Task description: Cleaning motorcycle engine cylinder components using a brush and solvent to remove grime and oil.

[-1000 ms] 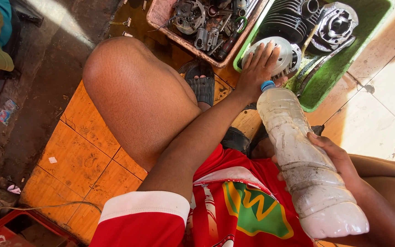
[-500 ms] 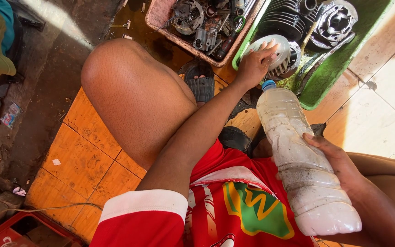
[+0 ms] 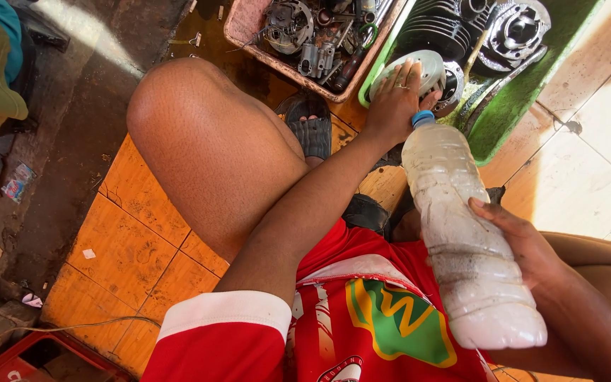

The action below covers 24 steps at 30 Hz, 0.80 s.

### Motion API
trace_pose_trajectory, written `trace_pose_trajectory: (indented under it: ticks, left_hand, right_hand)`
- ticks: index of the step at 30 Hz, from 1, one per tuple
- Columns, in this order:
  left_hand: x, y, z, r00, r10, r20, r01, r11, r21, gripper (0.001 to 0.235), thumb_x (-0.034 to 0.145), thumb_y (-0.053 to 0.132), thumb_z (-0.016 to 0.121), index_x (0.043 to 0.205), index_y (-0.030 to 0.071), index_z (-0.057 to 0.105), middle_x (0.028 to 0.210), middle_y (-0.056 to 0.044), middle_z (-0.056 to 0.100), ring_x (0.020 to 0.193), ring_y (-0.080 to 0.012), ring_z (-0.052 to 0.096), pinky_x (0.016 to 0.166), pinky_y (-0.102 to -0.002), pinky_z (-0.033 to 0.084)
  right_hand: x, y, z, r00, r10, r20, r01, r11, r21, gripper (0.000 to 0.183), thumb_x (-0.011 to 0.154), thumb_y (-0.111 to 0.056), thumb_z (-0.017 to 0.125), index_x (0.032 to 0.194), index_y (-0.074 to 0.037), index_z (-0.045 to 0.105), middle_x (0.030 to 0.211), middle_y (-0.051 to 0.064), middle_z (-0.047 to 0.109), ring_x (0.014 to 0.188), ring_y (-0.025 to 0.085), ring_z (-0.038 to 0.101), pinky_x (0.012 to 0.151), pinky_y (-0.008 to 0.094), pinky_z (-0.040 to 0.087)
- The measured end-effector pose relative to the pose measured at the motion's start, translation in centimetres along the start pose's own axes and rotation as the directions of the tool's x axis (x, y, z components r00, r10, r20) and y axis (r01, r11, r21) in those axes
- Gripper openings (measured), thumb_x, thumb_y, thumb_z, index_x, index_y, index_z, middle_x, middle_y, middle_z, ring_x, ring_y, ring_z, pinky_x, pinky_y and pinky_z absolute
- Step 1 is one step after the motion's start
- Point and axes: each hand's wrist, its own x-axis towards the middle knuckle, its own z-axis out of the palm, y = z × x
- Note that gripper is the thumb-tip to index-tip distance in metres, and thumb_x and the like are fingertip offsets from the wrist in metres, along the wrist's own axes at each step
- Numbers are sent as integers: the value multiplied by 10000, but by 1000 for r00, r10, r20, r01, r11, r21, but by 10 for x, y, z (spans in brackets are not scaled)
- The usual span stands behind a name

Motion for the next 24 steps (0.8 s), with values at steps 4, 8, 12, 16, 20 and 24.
trace_pose_trajectory:
  ticks: [4,8,12,16,20,24]
  left_hand:
    - [-5,7,-8,999,44,-16,-44,999,2,690,1035,487,493,1478,-36,413,1499,-321,500,1420,-442,505,1174,-655,383]
    - [-7,3,-13,988,130,-80,-129,992,12,618,1037,424,535,1440,-37,448,1416,-346,568,1148,-417,681,944,-541,577]
    - [-7,4,-16,983,165,-76,-157,982,101,537,985,181,590,1454,-29,436,1204,-189,564,1035,-277,586,787,-389,570]
    - [-5,8,-22,988,144,-58,-136,982,134,585,902,144,635,1430,-19,442,1079,-129,499,944,-242,509,701,-378,533]
    - [10,6,-25,995,100,-11,-95,968,232,592,788,-40,697,1348,-16,502,1047,-150,547,886,-220,554,636,-331,555]
    - [16,0,-31,999,-5,-42,9,995,99,360,845,-1,672,1200,-56,648,968,-165,703,817,-262,669,697,-381,588]
  right_hand:
    - [-16,-13,18,996,-14,-83,10,999,-49,427,1028,-279,458,1353,-3,486,1361,255,547,1174,329,497,945,455,359]
    - [2,2,3,1000,-23,-1,23,1000,15,450,1028,-310,486,1354,-1,499,1273,250,576,1057,330,532,853,456,401]
    - [11,7,-3,996,-72,47,71,997,27,430,1045,-258,475,1342,50,516,1266,244,585,1074,309,527,897,448,405]
    - [-1,1,9,995,0,98,-3,999,32,493,1034,-294,449,1394,38,508,1283,297,607,1061,376,556,901,486,428]
    - [17,6,-7,991,24,135,-30,999,45,564,1018,-370,475,1413,31,521,1273,302,638,1033,383,593,867,468,457]
    - [29,12,-5,989,-106,99,101,993,59,502,995,-292,481,1361,51,489,1241,283,586,1034,386,556,899,510,440]
